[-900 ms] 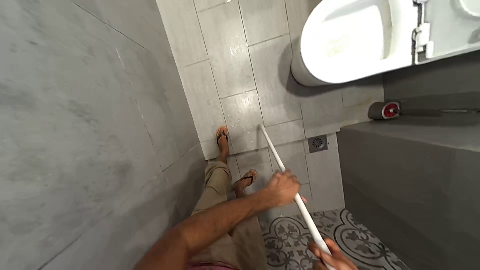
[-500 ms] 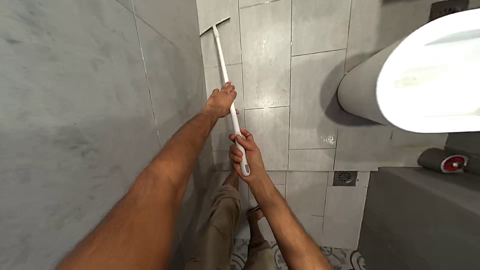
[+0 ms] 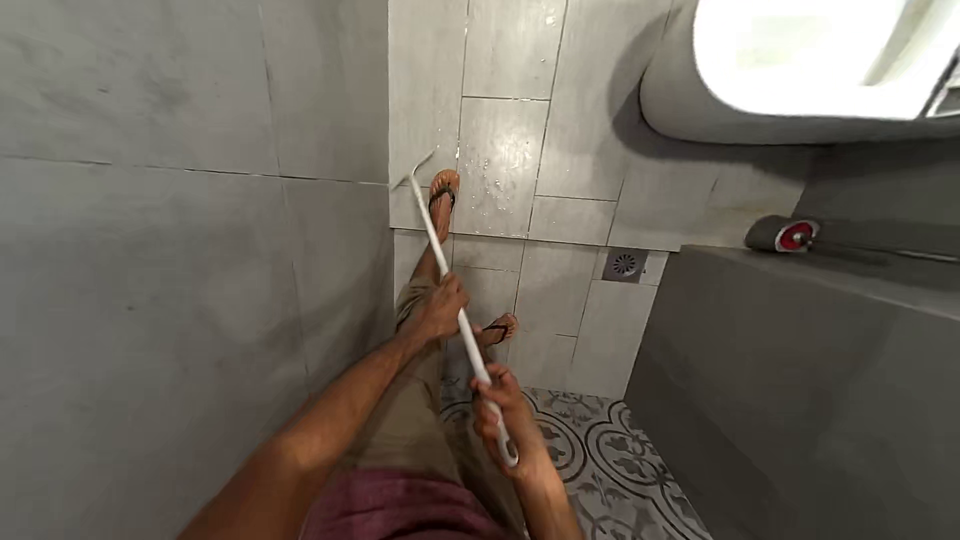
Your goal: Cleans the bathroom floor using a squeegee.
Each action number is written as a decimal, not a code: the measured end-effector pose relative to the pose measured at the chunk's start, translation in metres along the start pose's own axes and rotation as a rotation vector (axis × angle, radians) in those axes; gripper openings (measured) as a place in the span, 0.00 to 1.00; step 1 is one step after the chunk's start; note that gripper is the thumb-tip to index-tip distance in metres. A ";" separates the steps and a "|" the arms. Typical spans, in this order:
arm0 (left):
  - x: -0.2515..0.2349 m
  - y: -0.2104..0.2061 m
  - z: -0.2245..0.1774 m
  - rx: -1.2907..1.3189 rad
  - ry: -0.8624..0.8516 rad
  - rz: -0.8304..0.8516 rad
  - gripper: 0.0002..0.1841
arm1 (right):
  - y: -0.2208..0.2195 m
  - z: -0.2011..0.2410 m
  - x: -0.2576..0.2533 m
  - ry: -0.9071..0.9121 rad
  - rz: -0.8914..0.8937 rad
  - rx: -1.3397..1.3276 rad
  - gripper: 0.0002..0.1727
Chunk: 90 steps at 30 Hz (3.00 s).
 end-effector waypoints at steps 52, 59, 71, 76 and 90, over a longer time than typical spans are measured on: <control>-0.217 0.099 -0.287 -0.478 -0.281 -0.283 0.38 | 0.085 0.248 -0.115 0.478 0.170 -0.366 0.11; -0.082 -0.100 -0.432 -0.370 -0.699 -0.119 0.31 | 0.222 0.213 0.108 0.459 -0.110 -0.526 0.11; 0.012 -0.164 -0.490 -0.533 -0.730 0.083 0.26 | 0.268 0.187 0.199 0.516 -0.243 -0.435 0.15; -0.121 -0.148 -0.587 -0.584 -0.770 -0.084 0.30 | 0.314 0.283 0.059 0.795 -0.147 -0.534 0.17; -0.039 -0.170 -0.431 -0.476 -0.730 0.172 0.29 | 0.204 0.135 0.105 0.528 -0.124 -1.137 0.19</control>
Point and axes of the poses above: each hand's wrist, its own x-axis away from the middle knuckle, its own y-axis out of the back of the hand, z = x × y, the point moved 10 cm from there along -x, towards the middle knuckle, and after that the axes turned 13 degrees about y, right-handed, at the moved point
